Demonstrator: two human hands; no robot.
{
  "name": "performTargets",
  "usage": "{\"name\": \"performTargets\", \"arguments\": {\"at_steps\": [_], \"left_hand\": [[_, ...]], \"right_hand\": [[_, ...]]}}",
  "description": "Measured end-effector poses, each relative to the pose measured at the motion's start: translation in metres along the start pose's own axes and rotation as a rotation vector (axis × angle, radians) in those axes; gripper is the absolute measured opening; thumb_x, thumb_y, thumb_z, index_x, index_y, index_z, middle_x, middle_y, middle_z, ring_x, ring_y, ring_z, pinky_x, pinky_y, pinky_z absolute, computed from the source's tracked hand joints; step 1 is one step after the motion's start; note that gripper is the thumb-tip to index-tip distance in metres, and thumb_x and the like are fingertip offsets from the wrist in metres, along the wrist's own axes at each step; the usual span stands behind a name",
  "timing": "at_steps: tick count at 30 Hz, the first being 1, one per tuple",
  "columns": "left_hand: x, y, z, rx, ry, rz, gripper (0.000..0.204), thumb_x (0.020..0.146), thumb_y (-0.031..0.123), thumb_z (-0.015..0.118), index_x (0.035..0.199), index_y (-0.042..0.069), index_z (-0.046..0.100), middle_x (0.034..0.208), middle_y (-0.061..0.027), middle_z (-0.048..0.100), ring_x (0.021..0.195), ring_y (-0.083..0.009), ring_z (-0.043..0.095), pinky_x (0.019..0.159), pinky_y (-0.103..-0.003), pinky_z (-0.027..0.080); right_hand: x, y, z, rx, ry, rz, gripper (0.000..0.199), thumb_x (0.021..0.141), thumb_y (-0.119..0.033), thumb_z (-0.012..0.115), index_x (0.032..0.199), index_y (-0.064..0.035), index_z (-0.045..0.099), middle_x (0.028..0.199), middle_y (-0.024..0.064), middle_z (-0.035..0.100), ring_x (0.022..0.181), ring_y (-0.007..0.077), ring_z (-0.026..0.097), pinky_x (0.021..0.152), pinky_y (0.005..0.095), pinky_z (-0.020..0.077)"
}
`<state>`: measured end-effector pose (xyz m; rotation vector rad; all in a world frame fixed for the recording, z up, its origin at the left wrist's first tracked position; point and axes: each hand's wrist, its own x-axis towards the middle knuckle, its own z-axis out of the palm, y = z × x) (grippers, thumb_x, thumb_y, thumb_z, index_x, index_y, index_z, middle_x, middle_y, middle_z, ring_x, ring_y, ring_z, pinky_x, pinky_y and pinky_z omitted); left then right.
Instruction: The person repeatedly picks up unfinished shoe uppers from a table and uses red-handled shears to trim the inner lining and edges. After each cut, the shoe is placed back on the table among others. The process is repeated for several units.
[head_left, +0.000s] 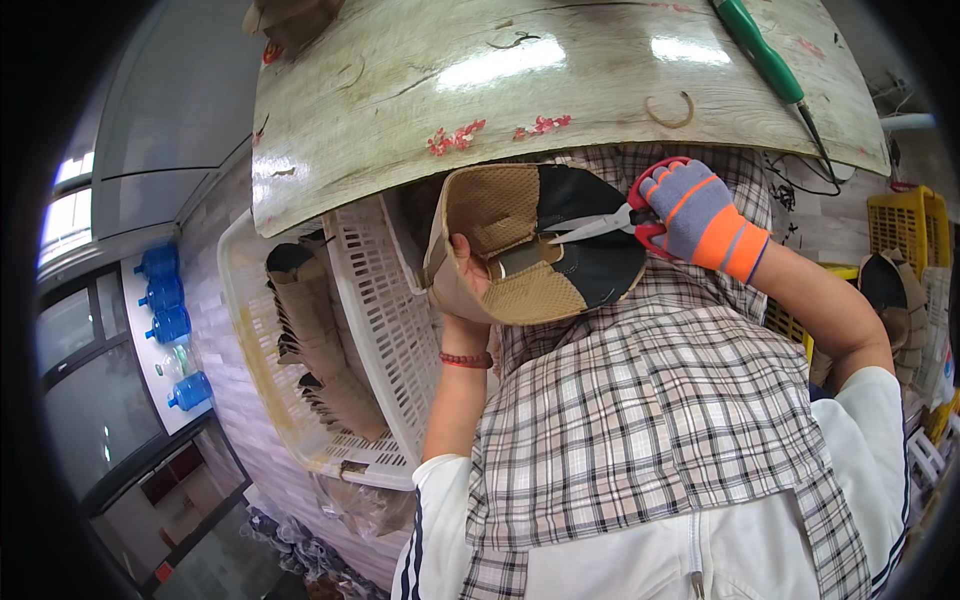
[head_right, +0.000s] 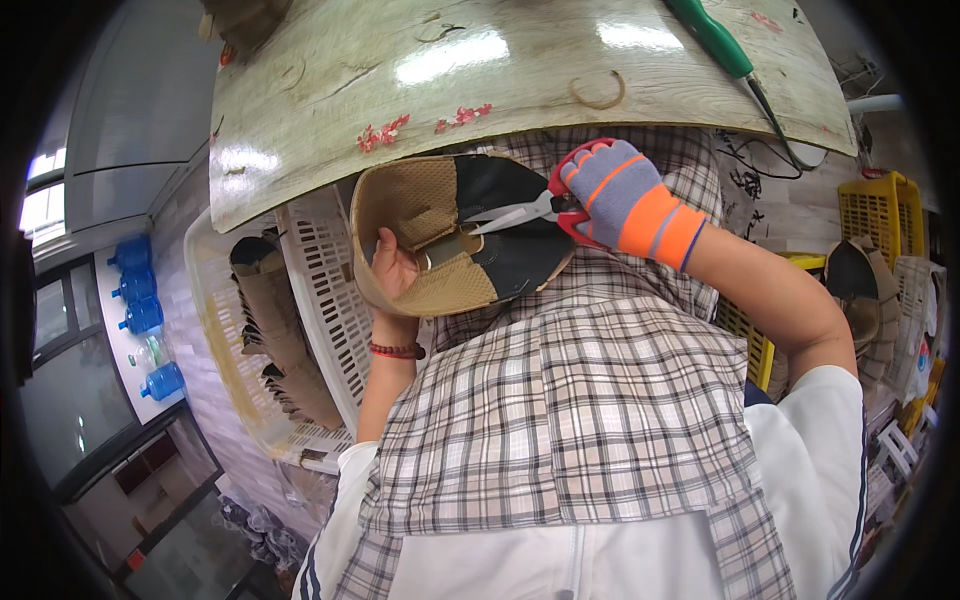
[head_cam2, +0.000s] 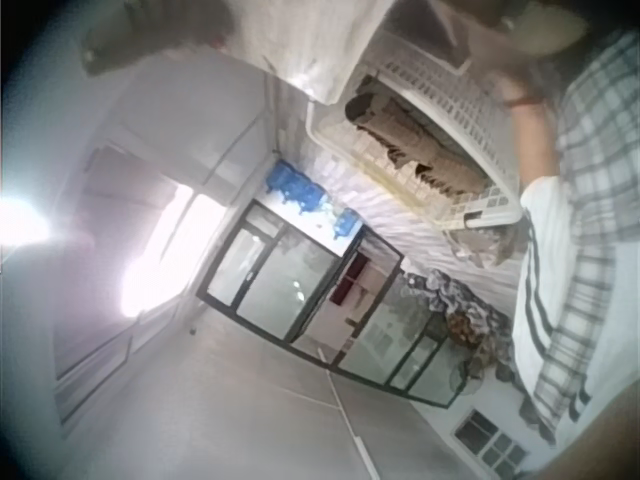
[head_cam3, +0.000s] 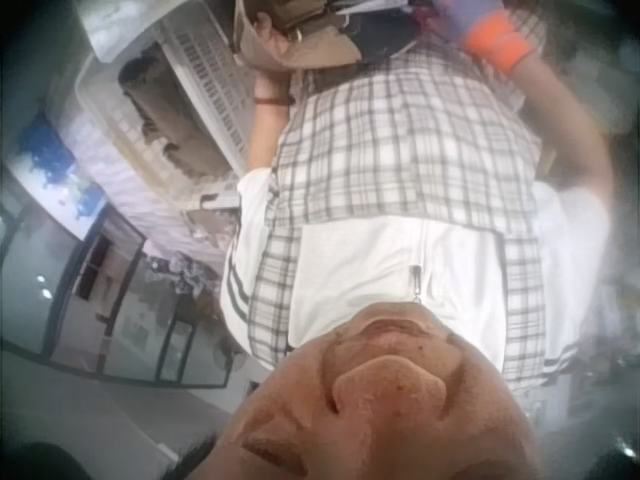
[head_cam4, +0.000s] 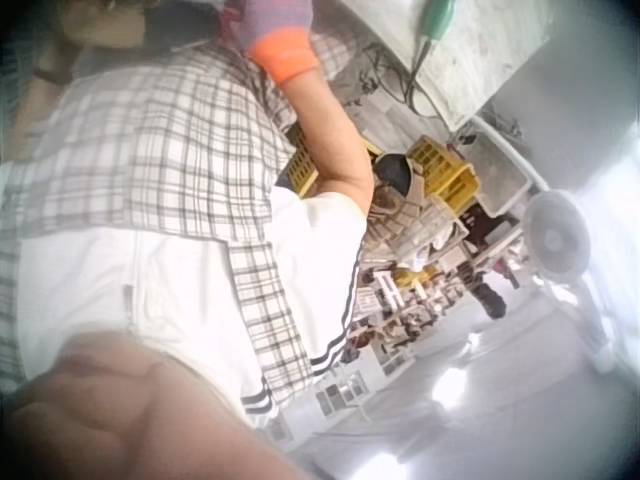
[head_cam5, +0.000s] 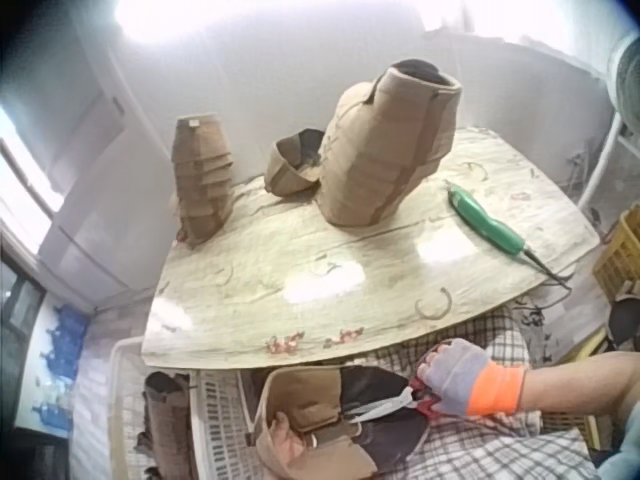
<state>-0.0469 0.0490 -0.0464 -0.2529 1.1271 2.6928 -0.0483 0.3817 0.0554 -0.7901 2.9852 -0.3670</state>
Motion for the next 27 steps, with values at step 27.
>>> {"name": "performTargets", "arguments": {"at_steps": [27], "left_hand": [[-0.041, 0.06, -0.031, 0.054, -0.065, -0.813, 0.025, 0.086, 0.003, 0.074, 0.107, 0.0, 0.06, 0.098, -0.0068, 0.068, 0.089, -0.0165, 0.069, 0.078, -0.027, 0.058]], "right_hand": [[0.006, -0.033, -0.008, 0.253, -0.128, 0.018, 0.028, 0.073, -0.021, 0.078, 0.096, -0.0078, 0.069, 0.091, 0.0097, 0.069, 0.092, 0.03, 0.066, 0.08, 0.0403, 0.0519]]}}
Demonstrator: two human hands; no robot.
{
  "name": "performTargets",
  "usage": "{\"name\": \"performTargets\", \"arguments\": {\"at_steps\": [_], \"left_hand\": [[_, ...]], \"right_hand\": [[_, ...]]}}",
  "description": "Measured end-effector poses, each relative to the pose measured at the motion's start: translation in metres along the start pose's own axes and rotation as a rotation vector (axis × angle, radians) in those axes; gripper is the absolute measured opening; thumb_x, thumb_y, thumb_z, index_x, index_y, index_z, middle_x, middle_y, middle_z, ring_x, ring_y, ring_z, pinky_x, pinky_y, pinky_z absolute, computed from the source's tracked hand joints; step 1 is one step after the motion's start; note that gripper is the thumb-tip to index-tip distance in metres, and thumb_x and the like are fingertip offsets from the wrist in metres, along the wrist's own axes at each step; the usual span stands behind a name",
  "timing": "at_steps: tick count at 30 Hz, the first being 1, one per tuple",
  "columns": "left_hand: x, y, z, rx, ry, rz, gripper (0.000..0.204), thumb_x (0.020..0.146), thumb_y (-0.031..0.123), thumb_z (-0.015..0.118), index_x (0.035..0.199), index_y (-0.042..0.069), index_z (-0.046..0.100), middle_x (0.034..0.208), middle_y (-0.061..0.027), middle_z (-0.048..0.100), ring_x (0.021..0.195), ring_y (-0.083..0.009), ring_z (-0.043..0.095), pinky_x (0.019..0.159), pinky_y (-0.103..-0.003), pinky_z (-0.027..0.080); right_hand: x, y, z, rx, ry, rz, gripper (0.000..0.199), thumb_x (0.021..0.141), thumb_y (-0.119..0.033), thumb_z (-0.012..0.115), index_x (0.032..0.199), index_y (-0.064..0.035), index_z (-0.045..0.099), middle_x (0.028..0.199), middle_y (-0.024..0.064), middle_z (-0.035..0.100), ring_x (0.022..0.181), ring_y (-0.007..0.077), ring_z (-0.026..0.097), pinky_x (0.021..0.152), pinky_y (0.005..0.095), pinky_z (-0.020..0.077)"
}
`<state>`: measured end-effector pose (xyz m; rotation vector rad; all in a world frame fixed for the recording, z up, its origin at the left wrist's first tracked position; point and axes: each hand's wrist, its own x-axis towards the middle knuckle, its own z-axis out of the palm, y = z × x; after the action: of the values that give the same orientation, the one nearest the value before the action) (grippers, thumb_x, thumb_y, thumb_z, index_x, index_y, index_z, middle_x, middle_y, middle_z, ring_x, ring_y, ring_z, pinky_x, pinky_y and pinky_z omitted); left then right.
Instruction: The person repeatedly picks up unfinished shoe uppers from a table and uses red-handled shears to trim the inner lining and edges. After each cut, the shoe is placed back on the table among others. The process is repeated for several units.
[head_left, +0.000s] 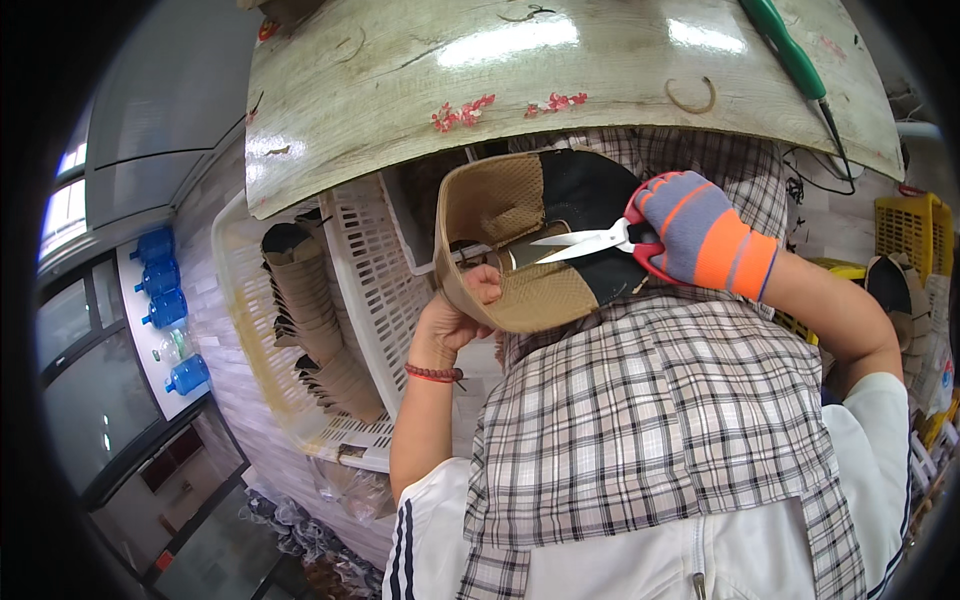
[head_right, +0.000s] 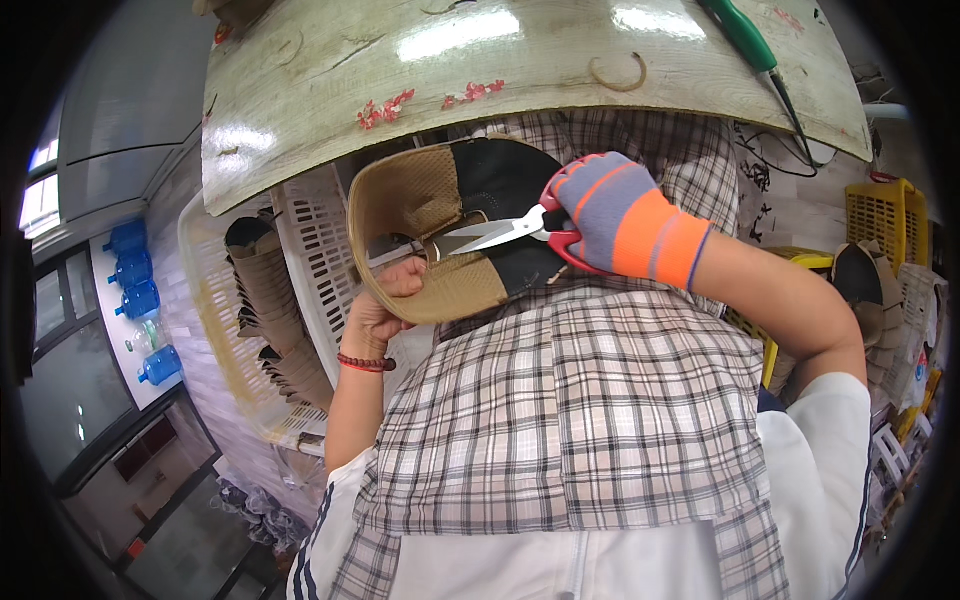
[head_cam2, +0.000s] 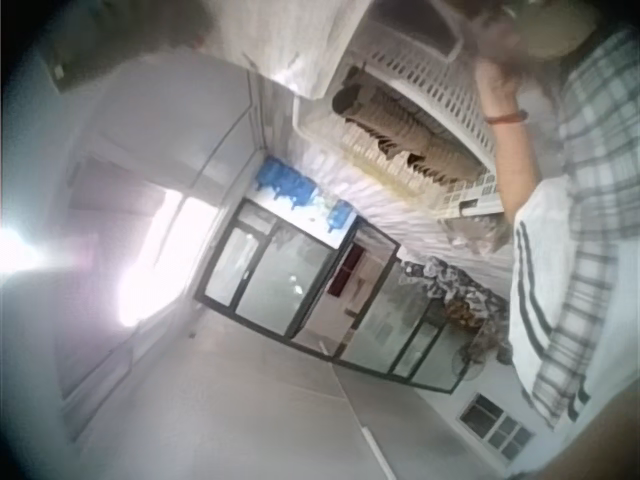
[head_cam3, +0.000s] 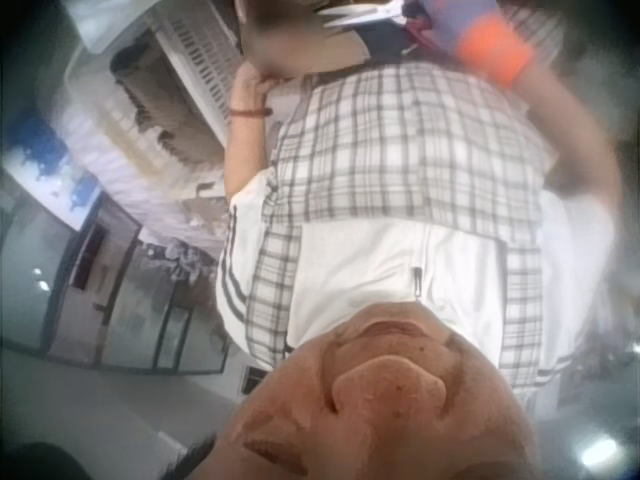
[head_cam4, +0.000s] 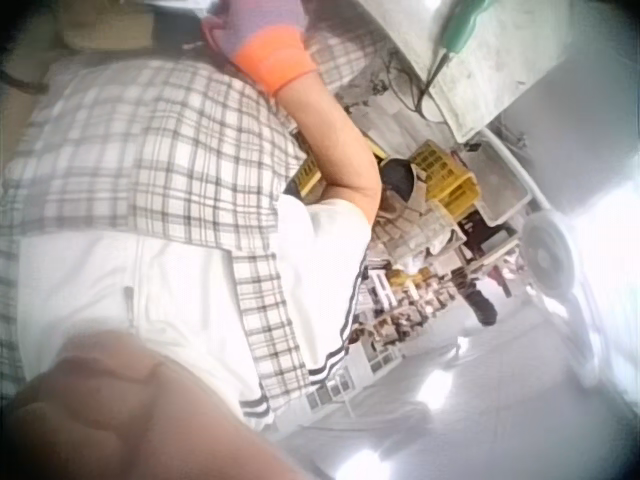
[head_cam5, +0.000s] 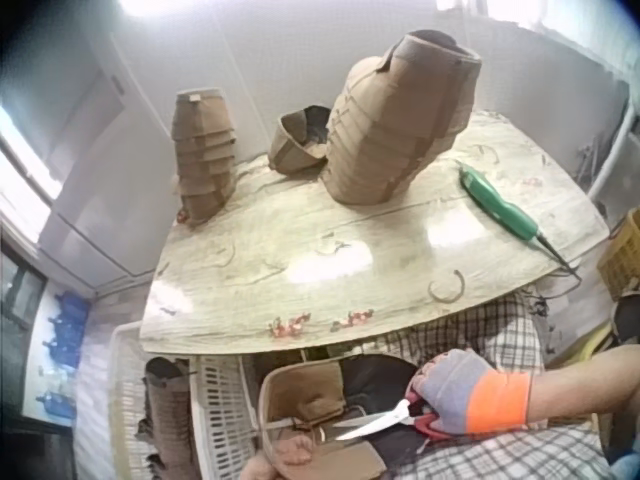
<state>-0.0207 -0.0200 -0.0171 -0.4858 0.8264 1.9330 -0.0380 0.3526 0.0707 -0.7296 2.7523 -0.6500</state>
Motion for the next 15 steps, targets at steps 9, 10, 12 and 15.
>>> {"name": "performTargets", "arguments": {"at_steps": [9, 10, 12, 15], "left_hand": [[-0.01, -0.022, 0.008, 0.055, 0.192, 0.064, 0.029, 0.084, -0.003, 0.073, 0.111, -0.006, 0.064, 0.108, -0.0138, 0.072, 0.094, -0.0218, 0.071, 0.087, -0.031, 0.059], [-0.01, -0.023, 0.006, 0.057, 0.2, 0.067, 0.031, 0.084, -0.003, 0.073, 0.113, -0.006, 0.064, 0.11, -0.0145, 0.072, 0.095, -0.0224, 0.071, 0.087, -0.032, 0.058], [-0.009, -0.025, 0.009, 0.038, 0.19, 0.061, 0.032, 0.084, -0.003, 0.072, 0.116, -0.007, 0.065, 0.111, -0.0153, 0.072, 0.096, -0.0231, 0.071, 0.088, -0.032, 0.058], [-0.008, -0.033, -0.001, 0.021, 0.212, 0.074, 0.033, 0.085, -0.004, 0.071, 0.117, -0.008, 0.065, 0.112, -0.0162, 0.072, 0.097, -0.0239, 0.071, 0.089, -0.033, 0.058]], "right_hand": [[0.024, -0.023, 0.012, -0.107, -0.195, -0.036, 0.028, 0.074, -0.021, 0.079, 0.1, -0.0129, 0.072, 0.096, 0.008, 0.071, 0.095, 0.0272, 0.067, 0.085, 0.0385, 0.0518], [0.026, -0.025, 0.011, -0.125, -0.193, -0.038, 0.028, 0.074, -0.021, 0.079, 0.1, -0.0131, 0.072, 0.096, 0.0079, 0.071, 0.095, 0.027, 0.067, 0.085, 0.0385, 0.0518], [0.029, -0.028, 0.012, -0.162, -0.199, -0.066, 0.028, 0.075, -0.023, 0.079, 0.101, -0.014, 0.072, 0.095, 0.0074, 0.071, 0.094, 0.0267, 0.067, 0.084, 0.0385, 0.0516], [0.033, -0.031, 0.015, -0.216, -0.177, -0.103, 0.027, 0.077, -0.026, 0.077, 0.101, -0.0155, 0.072, 0.093, 0.007, 0.07, 0.092, 0.0261, 0.067, 0.082, 0.038, 0.0511]]}}
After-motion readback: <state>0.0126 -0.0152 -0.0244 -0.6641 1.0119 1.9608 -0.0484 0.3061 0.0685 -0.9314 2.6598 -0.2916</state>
